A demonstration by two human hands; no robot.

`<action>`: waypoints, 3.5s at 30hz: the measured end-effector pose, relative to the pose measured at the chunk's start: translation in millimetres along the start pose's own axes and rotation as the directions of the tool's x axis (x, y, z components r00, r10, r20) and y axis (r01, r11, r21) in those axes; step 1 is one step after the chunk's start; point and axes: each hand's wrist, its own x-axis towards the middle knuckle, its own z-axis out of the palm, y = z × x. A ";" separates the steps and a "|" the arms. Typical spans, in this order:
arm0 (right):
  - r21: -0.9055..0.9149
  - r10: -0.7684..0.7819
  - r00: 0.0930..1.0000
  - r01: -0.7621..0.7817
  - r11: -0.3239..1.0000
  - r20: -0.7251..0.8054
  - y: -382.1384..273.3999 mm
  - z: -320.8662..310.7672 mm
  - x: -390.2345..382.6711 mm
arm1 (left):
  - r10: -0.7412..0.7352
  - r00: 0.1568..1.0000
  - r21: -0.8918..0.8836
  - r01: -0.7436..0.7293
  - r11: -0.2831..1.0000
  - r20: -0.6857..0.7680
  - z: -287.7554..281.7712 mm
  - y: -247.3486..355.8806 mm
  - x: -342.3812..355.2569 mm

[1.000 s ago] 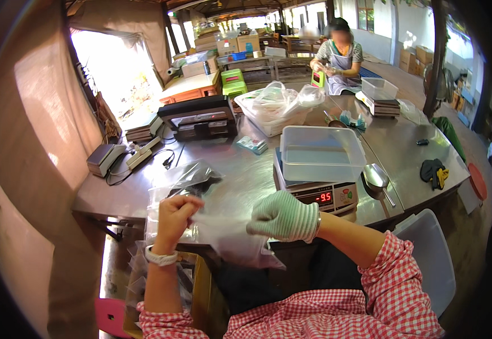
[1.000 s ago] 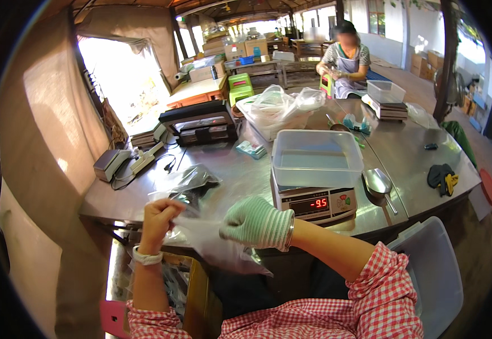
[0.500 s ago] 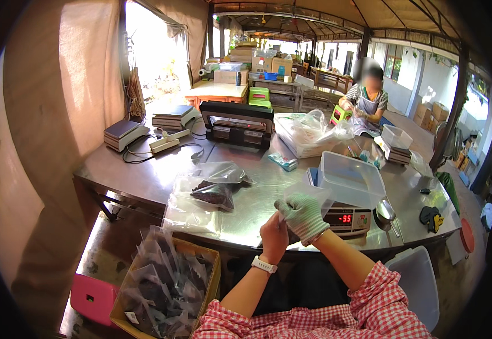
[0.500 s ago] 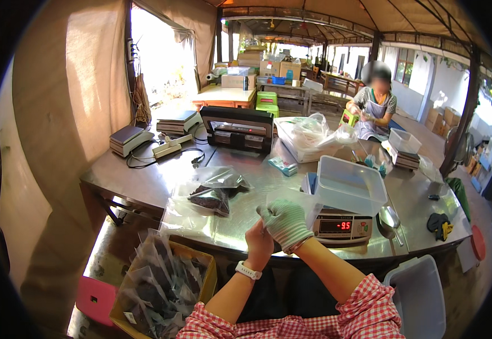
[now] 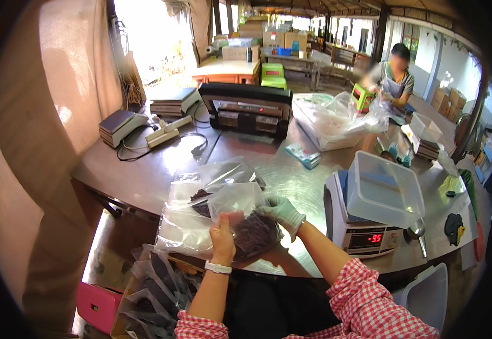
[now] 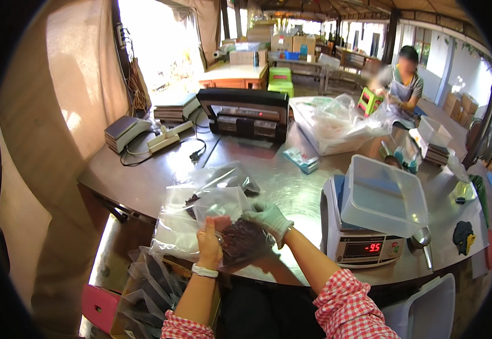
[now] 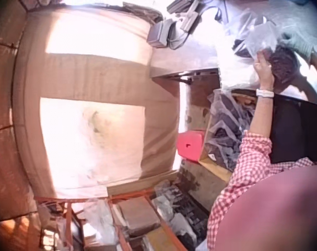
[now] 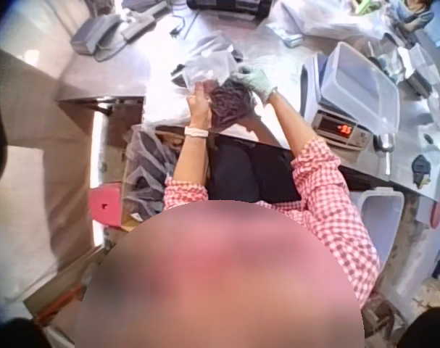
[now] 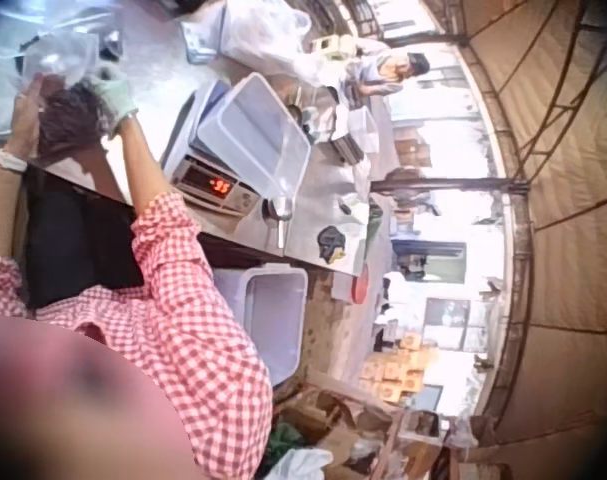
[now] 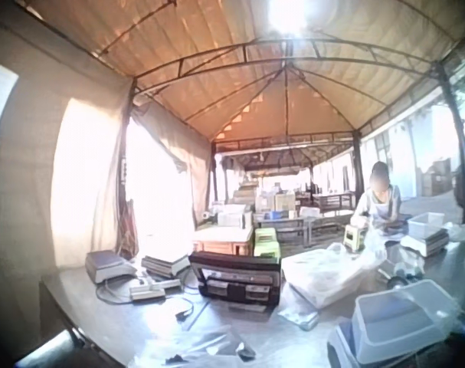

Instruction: The person scoops dark dried fruit from a plastic bin into a plastic bag, weighs it on a digital scale, and places the bag on the table. The person then picks up a small label, peels the backing, and sticks it onto the bag before setting it aside.

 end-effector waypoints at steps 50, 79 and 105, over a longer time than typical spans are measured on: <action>-0.768 -0.446 0.780 -0.068 0.637 -0.438 -9.7 -119.6 63.2 | -0.115 0.916 0.762 -0.244 0.600 0.384 90.2 -25.2 -65.4; -0.484 -0.420 0.559 0.037 0.874 -0.715 35.7 -115.5 71.9 | -0.462 0.867 0.398 0.364 0.842 0.185 -18.8 -12.0 -231.8; -0.397 -0.098 0.579 -0.418 0.817 -0.810 51.5 -150.9 127.3 | 0.116 0.812 0.748 -0.575 0.333 0.572 -62.8 -35.9 -245.2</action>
